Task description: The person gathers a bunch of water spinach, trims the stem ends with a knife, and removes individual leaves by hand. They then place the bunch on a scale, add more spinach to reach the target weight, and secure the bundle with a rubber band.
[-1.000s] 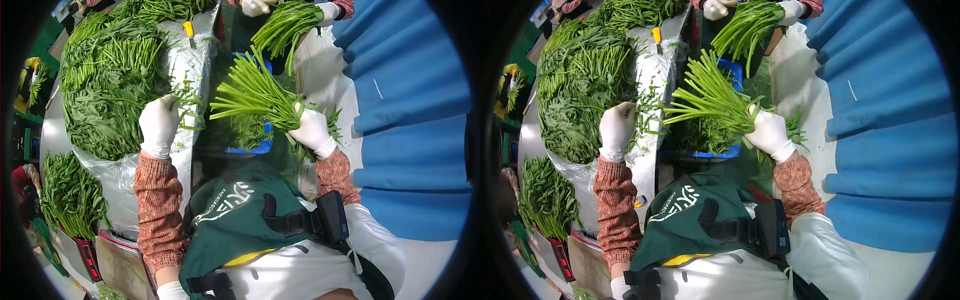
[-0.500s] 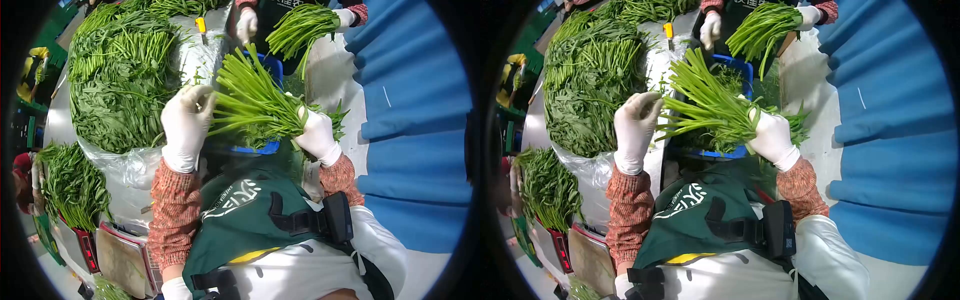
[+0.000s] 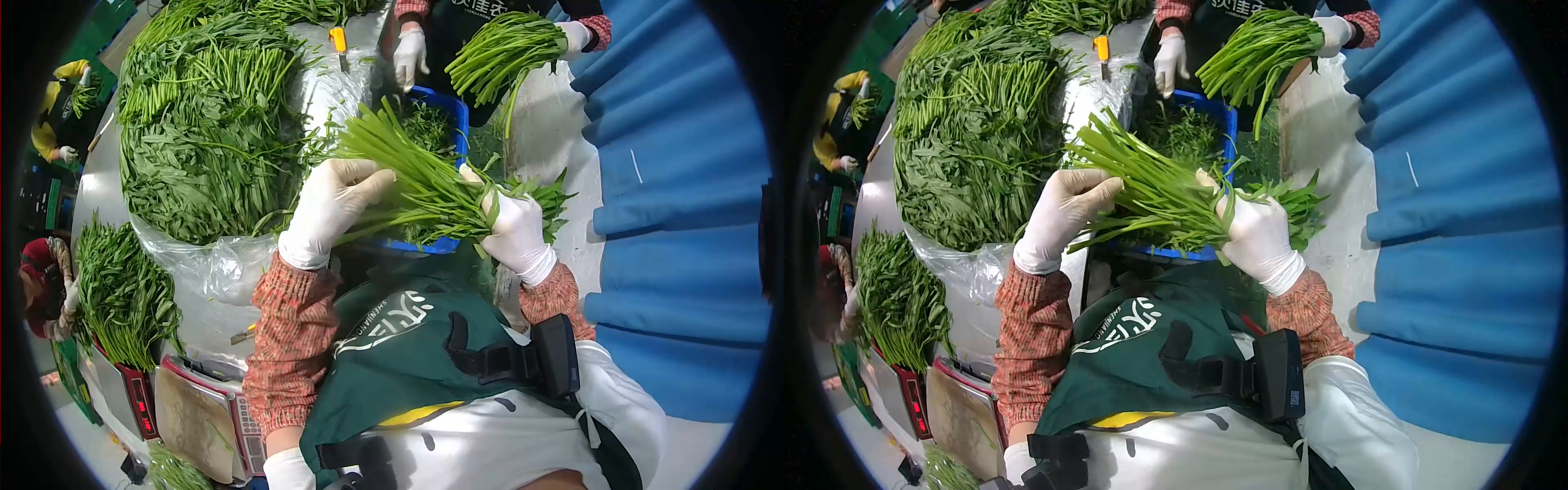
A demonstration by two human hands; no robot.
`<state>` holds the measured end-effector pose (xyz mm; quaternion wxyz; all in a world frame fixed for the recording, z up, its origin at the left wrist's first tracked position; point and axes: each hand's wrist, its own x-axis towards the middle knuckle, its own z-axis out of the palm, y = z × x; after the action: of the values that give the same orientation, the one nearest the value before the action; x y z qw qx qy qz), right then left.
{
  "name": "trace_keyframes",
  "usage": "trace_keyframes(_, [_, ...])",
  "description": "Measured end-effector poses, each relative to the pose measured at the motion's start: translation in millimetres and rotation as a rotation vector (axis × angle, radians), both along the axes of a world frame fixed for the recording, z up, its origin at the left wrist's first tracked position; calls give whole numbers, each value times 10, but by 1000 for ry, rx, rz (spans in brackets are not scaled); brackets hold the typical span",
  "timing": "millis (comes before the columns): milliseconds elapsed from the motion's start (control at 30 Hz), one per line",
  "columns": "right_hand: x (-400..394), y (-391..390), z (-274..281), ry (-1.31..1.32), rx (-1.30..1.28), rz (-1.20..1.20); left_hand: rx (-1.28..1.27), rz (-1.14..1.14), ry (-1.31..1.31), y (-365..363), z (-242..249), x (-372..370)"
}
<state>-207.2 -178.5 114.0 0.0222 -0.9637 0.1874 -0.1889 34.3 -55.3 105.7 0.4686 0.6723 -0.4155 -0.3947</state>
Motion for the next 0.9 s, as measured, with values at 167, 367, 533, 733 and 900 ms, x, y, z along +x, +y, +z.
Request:
trace_keyframes(167, [3, -39, -66, -59, 58, 43, -111, 178, -133, 12, 9, -20])
trace_keyframes(367, [-164, -112, -75, 5, 86, -11, -363, 695, -351, 176, 185, 538])
trace_keyframes(533, [-246, -180, -141, -9, 78, -37, -134, 596, -1312, 130, 128, 705])
trace_keyframes(733, [-150, -121, -75, -73, 80, 6, -433, 322, -949, -195, -139, 79])
trace_keyframes(900, [-119, -79, -19, -103, 93, 15, -140, 150, 201, -163, -150, 66])
